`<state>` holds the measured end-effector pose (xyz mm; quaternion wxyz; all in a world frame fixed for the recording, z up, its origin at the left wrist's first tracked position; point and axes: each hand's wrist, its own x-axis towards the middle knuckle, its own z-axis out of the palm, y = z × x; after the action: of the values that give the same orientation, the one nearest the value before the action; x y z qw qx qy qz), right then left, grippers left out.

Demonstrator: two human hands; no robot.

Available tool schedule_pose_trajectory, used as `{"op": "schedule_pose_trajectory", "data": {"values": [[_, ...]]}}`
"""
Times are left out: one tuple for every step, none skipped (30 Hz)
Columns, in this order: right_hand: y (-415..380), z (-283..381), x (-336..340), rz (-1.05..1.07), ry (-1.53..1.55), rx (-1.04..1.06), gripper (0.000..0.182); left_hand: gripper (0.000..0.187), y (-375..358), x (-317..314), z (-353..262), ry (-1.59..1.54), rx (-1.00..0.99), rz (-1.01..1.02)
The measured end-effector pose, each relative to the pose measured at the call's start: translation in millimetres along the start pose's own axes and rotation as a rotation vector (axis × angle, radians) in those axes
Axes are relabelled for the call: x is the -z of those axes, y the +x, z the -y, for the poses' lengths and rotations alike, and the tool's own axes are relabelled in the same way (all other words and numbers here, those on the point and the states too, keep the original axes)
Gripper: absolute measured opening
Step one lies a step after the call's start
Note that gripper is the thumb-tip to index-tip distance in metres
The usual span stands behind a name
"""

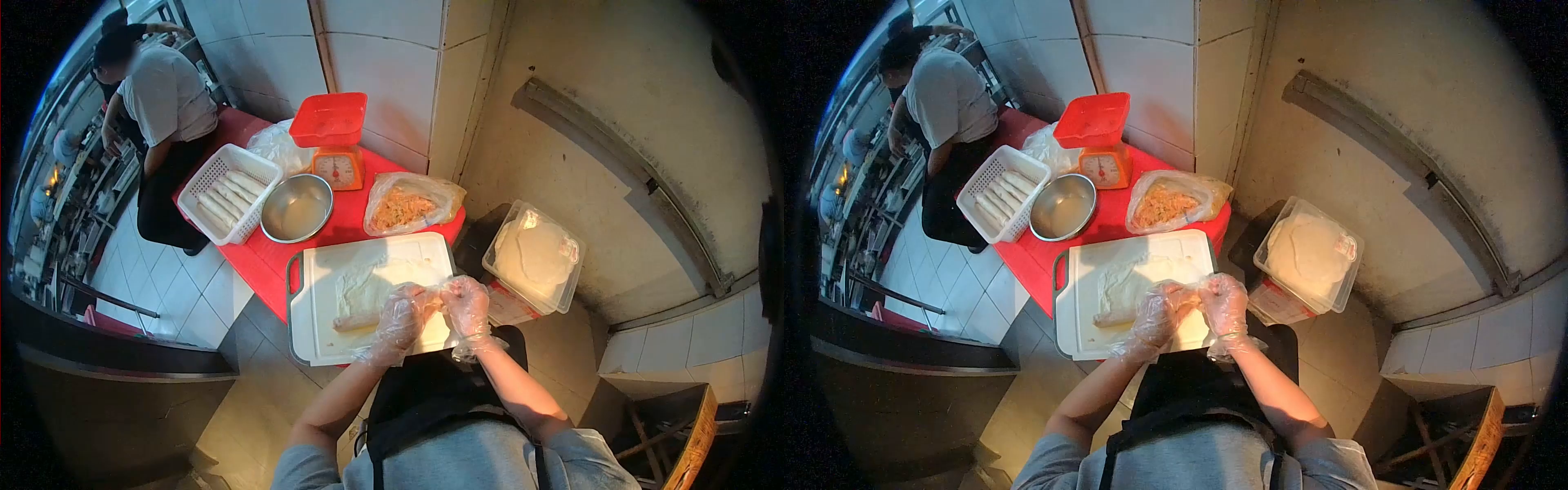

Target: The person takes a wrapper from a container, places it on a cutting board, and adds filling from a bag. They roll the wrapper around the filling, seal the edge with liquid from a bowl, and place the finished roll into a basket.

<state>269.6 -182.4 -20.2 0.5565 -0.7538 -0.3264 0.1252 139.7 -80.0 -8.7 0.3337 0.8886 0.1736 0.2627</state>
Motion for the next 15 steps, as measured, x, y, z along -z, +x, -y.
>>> {"op": "schedule_pose_trajectory", "data": {"values": [[-2,-1,-1,-0.015,-0.008,0.025,0.014,0.019,1,3,-4,-0.009,0.017,0.002],[-5,-1,-4,-0.032,0.029,0.045,0.012,0.018,1,2,-3,-0.012,0.014,0.013],[-9,-1,-8,-0.047,0.067,0.067,0.011,0.017,2,2,-2,-0.014,0.011,0.021],[-10,1,-11,-0.062,0.107,0.089,0.009,0.017,2,3,-1,-0.015,0.009,0.030],[-10,2,-10,-0.023,0.073,0.111,0.009,0.018,2,4,0,-0.028,0.002,0.021],[-10,6,-6,0.015,0.039,0.133,0.010,0.019,2,5,-1,-0.042,-0.005,0.012],[-11,9,-2,0.053,0.004,0.154,0.012,0.020,2,5,-2,-0.056,-0.013,0.003],[-12,11,1,0.048,-0.106,0.285,0.014,0.023,1,3,1,-0.056,-0.016,-0.011],[-14,13,4,0.043,-0.216,0.416,0.016,0.027,0,0,3,-0.054,-0.020,-0.025],[-14,13,6,0.037,-0.326,0.547,0.017,0.031,0,-1,5,-0.052,-0.023,-0.039],[-15,13,5,0.059,-0.317,0.561,0.021,0.037,-1,-3,7,-0.052,0.011,-0.048],[-17,12,4,0.081,-0.307,0.573,0.025,0.043,0,0,4,-0.051,0.046,-0.056],[-18,12,3,0.103,-0.297,0.584,0.029,0.049,1,1,2,-0.050,0.081,-0.063],[-18,11,2,0.122,-0.300,0.598,0.029,0.055,1,0,4,-0.033,0.070,-0.078],[-17,10,1,0.141,-0.303,0.612,0.029,0.061,1,-1,7,-0.016,0.057,-0.092]]}}
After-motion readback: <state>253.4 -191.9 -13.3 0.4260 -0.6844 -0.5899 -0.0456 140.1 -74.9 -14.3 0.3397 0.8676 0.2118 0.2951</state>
